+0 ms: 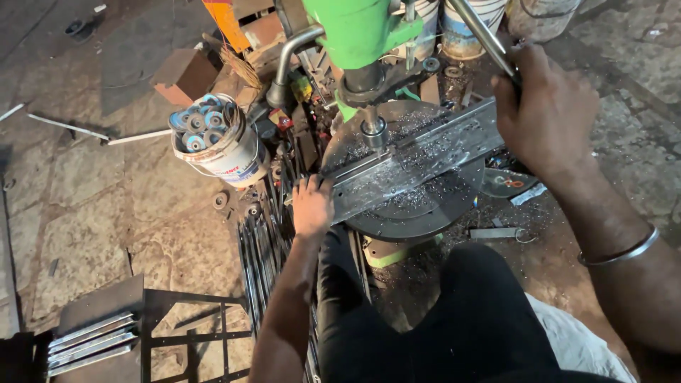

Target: The person repeatedly drills holes into long metal bars using a green drill press. They position each bar under the drill, operate the lever to drill, then move the finished bar to a nearby rack before picking up the next one.

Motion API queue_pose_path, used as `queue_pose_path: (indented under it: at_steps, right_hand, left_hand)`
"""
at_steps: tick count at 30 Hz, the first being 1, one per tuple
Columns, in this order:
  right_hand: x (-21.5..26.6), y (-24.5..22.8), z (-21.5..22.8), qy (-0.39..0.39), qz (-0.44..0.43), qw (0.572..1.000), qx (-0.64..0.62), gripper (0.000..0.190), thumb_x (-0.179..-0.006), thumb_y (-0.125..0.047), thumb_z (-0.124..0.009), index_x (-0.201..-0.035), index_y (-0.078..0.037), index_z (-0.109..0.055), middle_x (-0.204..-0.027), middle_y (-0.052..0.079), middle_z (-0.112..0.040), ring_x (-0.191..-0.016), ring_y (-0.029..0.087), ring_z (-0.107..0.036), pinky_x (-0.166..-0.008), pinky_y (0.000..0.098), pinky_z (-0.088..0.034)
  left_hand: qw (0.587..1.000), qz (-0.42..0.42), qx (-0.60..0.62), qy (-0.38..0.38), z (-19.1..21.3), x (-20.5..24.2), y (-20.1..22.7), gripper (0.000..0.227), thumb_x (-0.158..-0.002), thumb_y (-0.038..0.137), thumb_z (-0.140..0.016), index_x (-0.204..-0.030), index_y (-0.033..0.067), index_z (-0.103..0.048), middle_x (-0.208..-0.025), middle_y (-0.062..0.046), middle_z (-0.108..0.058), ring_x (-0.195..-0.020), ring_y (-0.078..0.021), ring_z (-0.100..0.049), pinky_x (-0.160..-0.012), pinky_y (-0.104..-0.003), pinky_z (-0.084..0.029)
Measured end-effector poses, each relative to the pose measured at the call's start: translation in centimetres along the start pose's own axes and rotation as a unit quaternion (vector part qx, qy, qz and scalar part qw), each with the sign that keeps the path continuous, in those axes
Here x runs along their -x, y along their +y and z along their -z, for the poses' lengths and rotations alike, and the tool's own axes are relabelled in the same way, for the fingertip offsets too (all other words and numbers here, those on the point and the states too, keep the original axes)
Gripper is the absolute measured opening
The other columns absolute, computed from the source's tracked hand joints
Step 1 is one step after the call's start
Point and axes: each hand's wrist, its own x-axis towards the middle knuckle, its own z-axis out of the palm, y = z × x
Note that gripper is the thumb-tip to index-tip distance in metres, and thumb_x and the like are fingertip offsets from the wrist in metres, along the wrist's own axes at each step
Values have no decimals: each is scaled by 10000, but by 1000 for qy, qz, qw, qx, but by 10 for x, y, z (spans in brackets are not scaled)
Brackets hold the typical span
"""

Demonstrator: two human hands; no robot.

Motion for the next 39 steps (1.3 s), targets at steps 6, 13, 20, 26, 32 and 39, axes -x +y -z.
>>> queue_pose_path:
  at_steps: [6, 13, 20, 26, 32, 39]
  right_hand:
    - [-20, -15, 15, -83, -18, 996, 15, 219, -1016, -145, -636, -1148, 14, -564, -926, 237, -702, -688, 452, -676, -591, 551, -514]
    - [-22, 21, -18, -125, 25, 992, -4, 319, -984, -198, -670, -1180, 8, -525, -822, 259, -674, -734, 474, -669, -660, 573, -536]
    - [-26, 20, -13, -173, -24, 985, 14, 328, -1010, -218, -667, -1192, 23, -539, -830, 281, -679, -737, 475, -690, -669, 559, -554]
    - [-32, -6, 8, -164, -25, 986, 0, 241, -969, -131, -650, -1135, 20, -562, -772, 284, -665, -717, 497, -679, -658, 568, -546]
    - [-7, 21, -48, -65, 17, 996, -57, 214, -966, -107, -705, -1060, 16, -557, -824, 265, -635, -734, 472, -654, -710, 554, -524]
    - [5, 32, -66, -65, -57, 991, -101, 143, -1012, -96, -703, -1019, -12, -587, -824, 168, -688, -750, 344, -706, -784, 468, -556]
  left_hand:
    - [1000, 11, 18, -19, -1, -2, 4, 284, -889, 212, -671, -1166, 163, -713, -1211, -102, -638, -1156, -343, -568, -980, -499, -443]
    - [1000, 11, 23, -2, -1, -3, 6, 270, -902, 240, -675, -1163, 180, -711, -1170, -81, -617, -1146, -334, -558, -996, -497, -435]
    - [998, 29, 61, -14, -4, -1, 3, 335, -864, 224, -704, -1199, 207, -703, -1134, -48, -605, -1176, -328, -543, -1042, -513, -399]
    - [998, 17, 66, -1, 2, 0, 6, 416, -814, 207, -719, -1230, 202, -693, -1167, -57, -605, -1163, -311, -546, -1026, -514, -408]
    - [998, 16, 63, -17, 14, -2, 9, 375, -843, 226, -720, -1210, 152, -694, -1140, -86, -602, -1133, -309, -550, -951, -493, -435]
    - [997, 22, 76, -10, 17, -6, 12, 338, -903, 214, -673, -1232, 155, -724, -1101, -75, -611, -1102, -300, -556, -949, -471, -442]
